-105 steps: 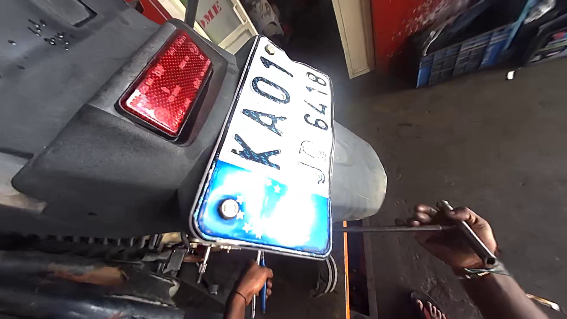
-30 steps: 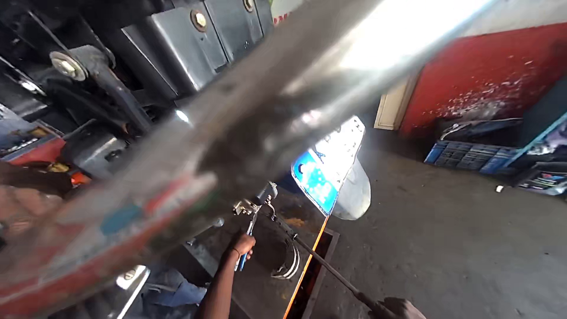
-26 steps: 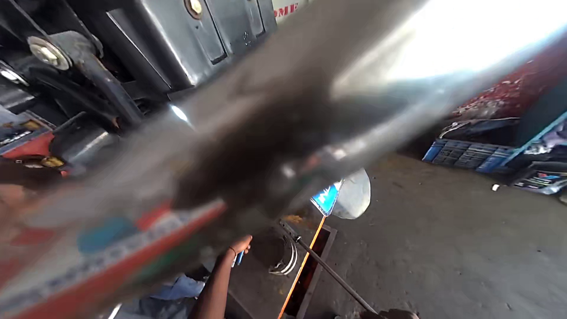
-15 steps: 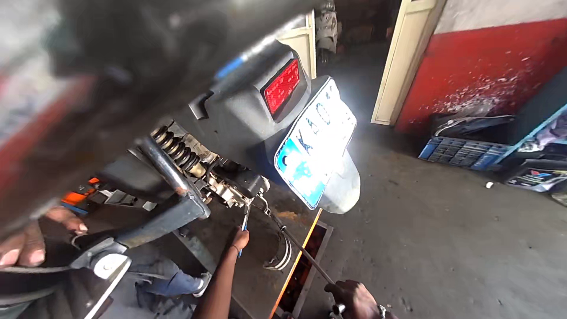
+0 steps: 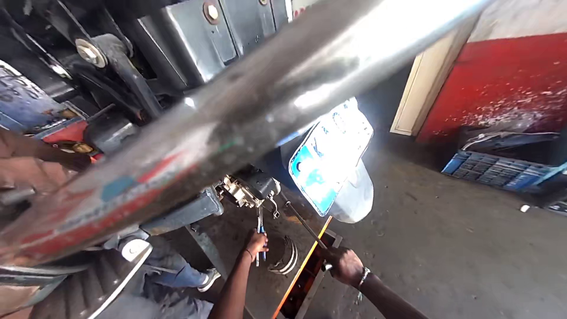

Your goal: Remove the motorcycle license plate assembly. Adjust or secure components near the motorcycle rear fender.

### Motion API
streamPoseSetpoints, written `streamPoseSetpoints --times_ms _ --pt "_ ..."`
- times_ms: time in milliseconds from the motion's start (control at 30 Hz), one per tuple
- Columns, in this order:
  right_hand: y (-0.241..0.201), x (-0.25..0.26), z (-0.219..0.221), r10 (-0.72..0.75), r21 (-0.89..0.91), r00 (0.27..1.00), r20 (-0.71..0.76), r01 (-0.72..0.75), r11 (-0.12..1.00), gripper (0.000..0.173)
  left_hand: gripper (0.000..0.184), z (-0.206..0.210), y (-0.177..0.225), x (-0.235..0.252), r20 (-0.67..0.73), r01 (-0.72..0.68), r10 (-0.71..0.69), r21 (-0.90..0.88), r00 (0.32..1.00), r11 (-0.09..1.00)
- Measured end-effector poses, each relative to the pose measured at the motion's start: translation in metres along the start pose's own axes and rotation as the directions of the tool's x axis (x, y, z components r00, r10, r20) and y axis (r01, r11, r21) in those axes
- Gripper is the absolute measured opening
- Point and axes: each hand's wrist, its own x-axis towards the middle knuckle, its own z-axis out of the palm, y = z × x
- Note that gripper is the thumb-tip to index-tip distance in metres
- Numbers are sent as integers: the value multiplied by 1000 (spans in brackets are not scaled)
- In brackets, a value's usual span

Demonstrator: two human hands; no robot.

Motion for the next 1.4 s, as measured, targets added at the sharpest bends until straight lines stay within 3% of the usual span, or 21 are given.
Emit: streamPoseSetpoints --times_ms 133,233,300,367,500,567,600,633,667,700,733,767,833,867,967,1067,1167,1267,1333,1400 --pt "4 54 -16 62 -126 958 279 -28 992 49 41 4 -4 -5 -126 -10 28 146 992 989" --pt "10 88 -20 91 -225 925 370 -6 974 45 42 -6 1 -30 -180 -39 118 392 977 919" --pt "3 103 -31 138 -235 906 400 -44 971 41 41 -12 4 -44 -170 -56 145 441 975 896" --pt "-8 112 -48 198 -196 884 423 -124 973 45 41 -13 1 -55 -124 -21 84 437 989 899" --pt "-14 113 -48 119 -53 957 265 -108 993 65 41 -17 -19 -57 -21 180 -183 304 983 935" --pt "-45 119 -71 239 -65 883 403 -233 970 68 40 -17 -29 -50 -45 232 -227 206 973 951" --pt "-50 125 -72 259 39 885 387 -296 954 61 39 -17 -33 -46 -64 245 -237 181 969 953" --pt "-43 133 -59 248 216 927 282 -313 925 55 38 -18 -38 -38 -93 244 -231 169 968 955" --pt "-33 144 -37 216 432 966 139 -256 865 49 37 -18 -41 -30 -116 240 -222 167 968 956" --pt "-27 156 -18 127 603 992 -13 -94 792 47 37 -19 -35 -30 -122 238 -220 173 968 956" --pt "-29 168 -5 59 676 991 -119 37 736 49 38 -19 -28 -32 -120 234 -215 183 969 955" --pt "-51 172 -16 90 704 995 -41 -35 710 51 39 -20 -28 -27 -116 221 -201 195 973 956" --pt "-89 176 -38 233 570 964 127 -263 778 45 38 -22 -41 -4 -122 168 -144 217 982 962" --pt "-96 175 -40 279 505 951 136 -309 806 40 37 -24 -43 2 -116 141 -115 247 986 959" --pt "-91 164 -47 266 382 957 116 -291 877 37 31 -30 -53 21 -133 85 -30 431 991 898" --pt "-98 150 -81 225 271 946 233 -286 919 37 34 -27 -42 12 -178 33 72 526 981 850" --pt "-99 153 -78 239 285 943 233 -301 910 35 35 -21 -22 4 -256 -195 285 327 924 925" --pt "-91 155 -59 261 363 942 211 -324 874 39 32 -8 5 2 -253 -381 361 -33 898 924" --pt "-92 155 -52 292 415 936 196 -349 840 45 30 0 24 -1 -209 -395 353 -220 912 892" --pt "-86 152 -44 323 466 931 170 -365 806 54 27 5 40 -8 -219 -366 315 -252 923 896"
